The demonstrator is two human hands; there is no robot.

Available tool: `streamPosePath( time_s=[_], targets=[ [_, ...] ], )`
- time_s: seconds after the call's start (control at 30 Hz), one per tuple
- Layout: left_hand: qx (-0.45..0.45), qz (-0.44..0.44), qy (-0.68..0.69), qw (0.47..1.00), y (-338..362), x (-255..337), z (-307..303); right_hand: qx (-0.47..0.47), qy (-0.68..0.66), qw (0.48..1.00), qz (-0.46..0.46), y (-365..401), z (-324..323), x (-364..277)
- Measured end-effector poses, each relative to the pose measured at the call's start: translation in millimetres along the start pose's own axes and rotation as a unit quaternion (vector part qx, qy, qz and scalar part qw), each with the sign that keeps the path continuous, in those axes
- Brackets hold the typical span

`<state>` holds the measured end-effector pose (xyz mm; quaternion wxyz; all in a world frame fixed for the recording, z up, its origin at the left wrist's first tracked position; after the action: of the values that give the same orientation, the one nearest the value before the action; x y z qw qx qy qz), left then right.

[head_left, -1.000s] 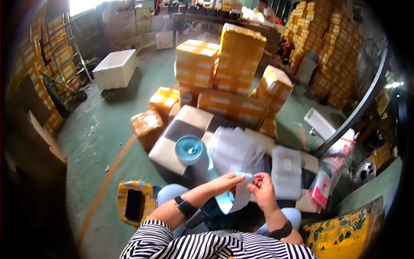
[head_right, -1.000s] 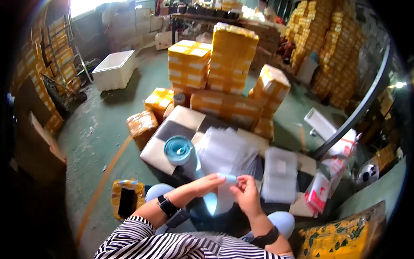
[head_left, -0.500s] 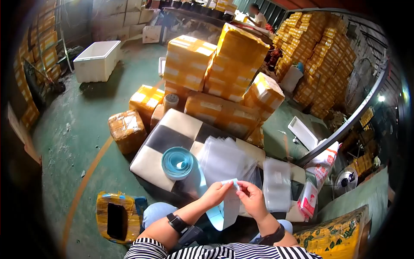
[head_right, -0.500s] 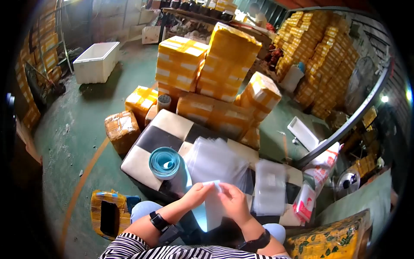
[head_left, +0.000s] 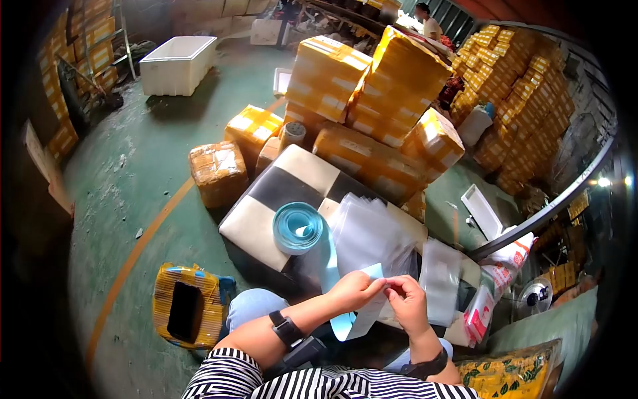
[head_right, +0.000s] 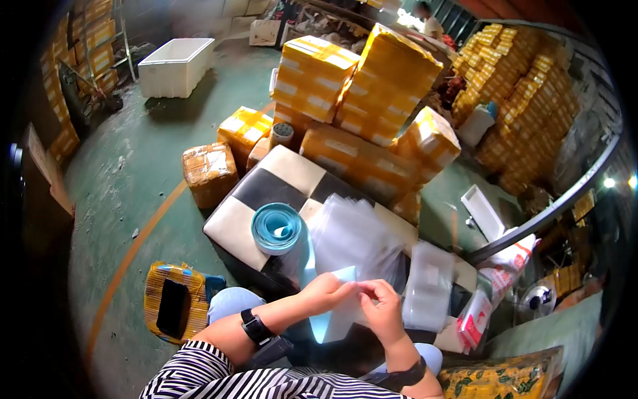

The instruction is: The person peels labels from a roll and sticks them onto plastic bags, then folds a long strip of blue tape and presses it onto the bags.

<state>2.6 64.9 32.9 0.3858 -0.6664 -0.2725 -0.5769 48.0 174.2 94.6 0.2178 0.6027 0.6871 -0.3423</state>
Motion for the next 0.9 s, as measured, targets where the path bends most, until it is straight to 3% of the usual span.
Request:
streamPosePath(
  time_s=[0.17, 0.3, 0.4, 0.43, 0.5, 0.63, 0.77, 0.9],
  targets=[
    [0.017, -0.008, -0.018, 1.0, 2.3, 6.5, -5.0, 0.026, 0.011, 1.0, -0.002, 3.6, 1.8, 4.4],
    [0.019, -0.024, -0.02, 0.999, -1.9, -8.5, -2.5, 0.077, 0.109, 0.984, -0.115, 1.1, -2.1, -20.6],
    [0.077, -0.031, 0.144, 0.986, -4.5, -12.6, -5.7, 0.115, 0.189, 0.953, -0.205, 3.0, 0.5, -34.8],
    [0.087, -0.028, 0.197, 0.976, -5.1, -11.0, -9.0, 0.111, 0.177, 0.959, -0.192, 2.2, 2.2, -29.2],
    [0.076, -0.029, 0.162, 0.983, -3.7, -4.6, -13.2, 0.106, 0.158, 0.968, -0.164, 0.4, 5.3, -18.2],
    [0.077, -0.011, 0.083, 0.993, -6.2, -9.6, -11.1, 0.111, -0.007, 0.994, 0.018, -2.3, 8.4, 8.2],
    [0.089, 0.005, 0.063, 0.994, -8.0, -10.5, -9.6, 0.061, 0.024, 0.998, -0.011, -4.6, 8.7, 20.6],
    [0.057, -0.009, 0.006, 0.998, -7.5, 1.9, -10.0, 0.074, 0.006, 0.997, 0.002, -5.6, 10.4, 17.7]
  ],
)
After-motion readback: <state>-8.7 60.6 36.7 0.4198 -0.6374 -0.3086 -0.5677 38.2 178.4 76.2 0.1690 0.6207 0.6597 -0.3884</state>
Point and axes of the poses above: each hand's wrist, its own y-axis away from the middle knuckle, its own z-axis out of the palm, x = y × z, the point moved 6 cm from there along -y, towards the middle knuckle, and after that the axes turned 9 degrees about y, right-handed, at the moved point
